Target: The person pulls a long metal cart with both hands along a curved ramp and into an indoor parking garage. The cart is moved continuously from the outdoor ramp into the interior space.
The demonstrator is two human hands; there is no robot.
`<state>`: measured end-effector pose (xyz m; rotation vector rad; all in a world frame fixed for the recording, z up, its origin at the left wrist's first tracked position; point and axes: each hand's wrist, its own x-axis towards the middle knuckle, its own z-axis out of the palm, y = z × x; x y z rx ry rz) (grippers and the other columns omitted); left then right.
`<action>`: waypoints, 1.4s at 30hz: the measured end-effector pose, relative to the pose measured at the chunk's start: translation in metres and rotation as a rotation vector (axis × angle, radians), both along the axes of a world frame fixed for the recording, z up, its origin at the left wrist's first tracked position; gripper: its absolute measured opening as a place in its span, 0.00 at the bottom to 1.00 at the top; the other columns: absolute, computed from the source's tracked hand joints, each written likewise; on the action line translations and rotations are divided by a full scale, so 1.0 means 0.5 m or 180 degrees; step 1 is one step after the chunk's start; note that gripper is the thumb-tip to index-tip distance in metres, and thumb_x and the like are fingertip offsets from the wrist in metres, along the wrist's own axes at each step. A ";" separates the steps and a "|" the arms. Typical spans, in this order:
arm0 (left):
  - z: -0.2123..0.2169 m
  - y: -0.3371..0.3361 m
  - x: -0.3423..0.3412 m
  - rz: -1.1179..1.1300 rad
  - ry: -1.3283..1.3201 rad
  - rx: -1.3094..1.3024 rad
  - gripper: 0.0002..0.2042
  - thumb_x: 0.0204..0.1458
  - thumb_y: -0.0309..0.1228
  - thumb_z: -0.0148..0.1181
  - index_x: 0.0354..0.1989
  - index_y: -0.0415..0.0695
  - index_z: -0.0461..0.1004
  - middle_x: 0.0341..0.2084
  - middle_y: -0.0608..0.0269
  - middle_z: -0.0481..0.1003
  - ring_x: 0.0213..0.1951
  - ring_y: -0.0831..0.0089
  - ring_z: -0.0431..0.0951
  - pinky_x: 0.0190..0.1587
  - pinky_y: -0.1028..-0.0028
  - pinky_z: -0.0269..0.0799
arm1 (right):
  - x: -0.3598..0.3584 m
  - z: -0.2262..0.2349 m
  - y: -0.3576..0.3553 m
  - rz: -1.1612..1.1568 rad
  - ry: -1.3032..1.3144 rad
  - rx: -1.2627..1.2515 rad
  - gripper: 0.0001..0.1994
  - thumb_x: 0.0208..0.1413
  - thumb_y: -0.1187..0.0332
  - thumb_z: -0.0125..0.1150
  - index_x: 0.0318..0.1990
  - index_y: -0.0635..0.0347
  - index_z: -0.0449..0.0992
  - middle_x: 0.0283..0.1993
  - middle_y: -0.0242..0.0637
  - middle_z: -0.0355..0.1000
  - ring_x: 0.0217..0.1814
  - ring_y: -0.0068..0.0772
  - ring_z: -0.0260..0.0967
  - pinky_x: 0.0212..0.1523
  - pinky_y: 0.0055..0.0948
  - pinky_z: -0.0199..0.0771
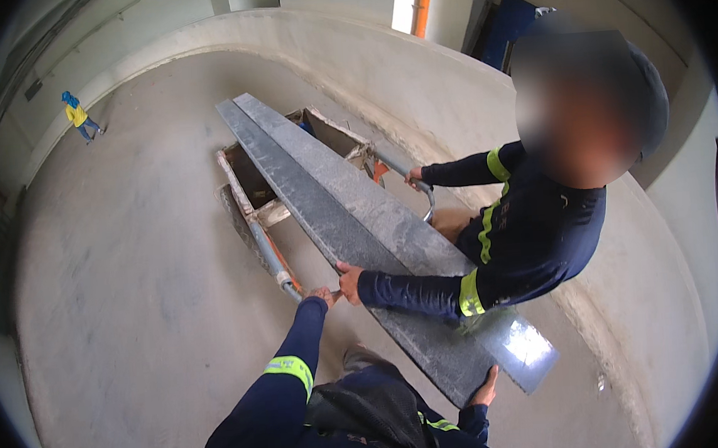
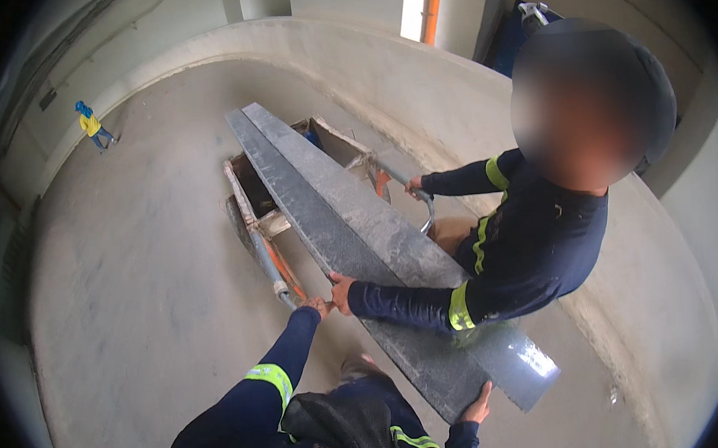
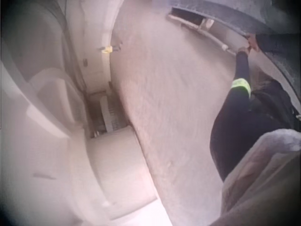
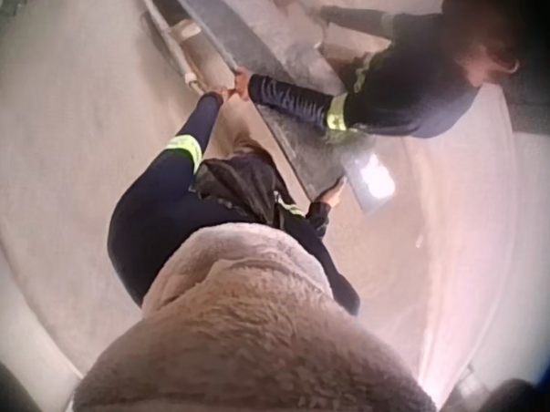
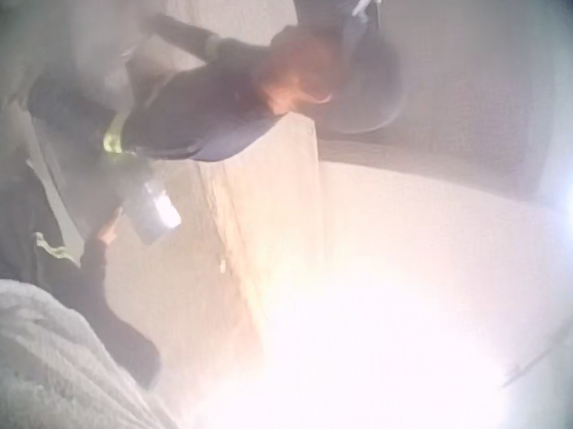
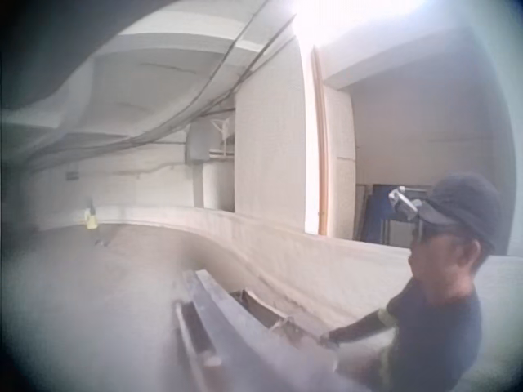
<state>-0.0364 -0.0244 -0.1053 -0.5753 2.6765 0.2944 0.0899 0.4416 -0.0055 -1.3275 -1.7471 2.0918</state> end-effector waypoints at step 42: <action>-0.062 0.063 -0.070 0.0912 -0.0264 0.0531 0.20 0.38 0.37 0.51 0.42 0.44 0.72 0.44 0.51 0.70 0.47 0.59 0.70 0.49 0.67 0.65 | 0.004 -0.349 0.021 0.0068 0.0848 0.0294 0.26 0.50 0.58 0.47 0.50 0.72 0.64 0.53 0.45 0.61 0.54 0.37 0.57 0.57 0.32 0.50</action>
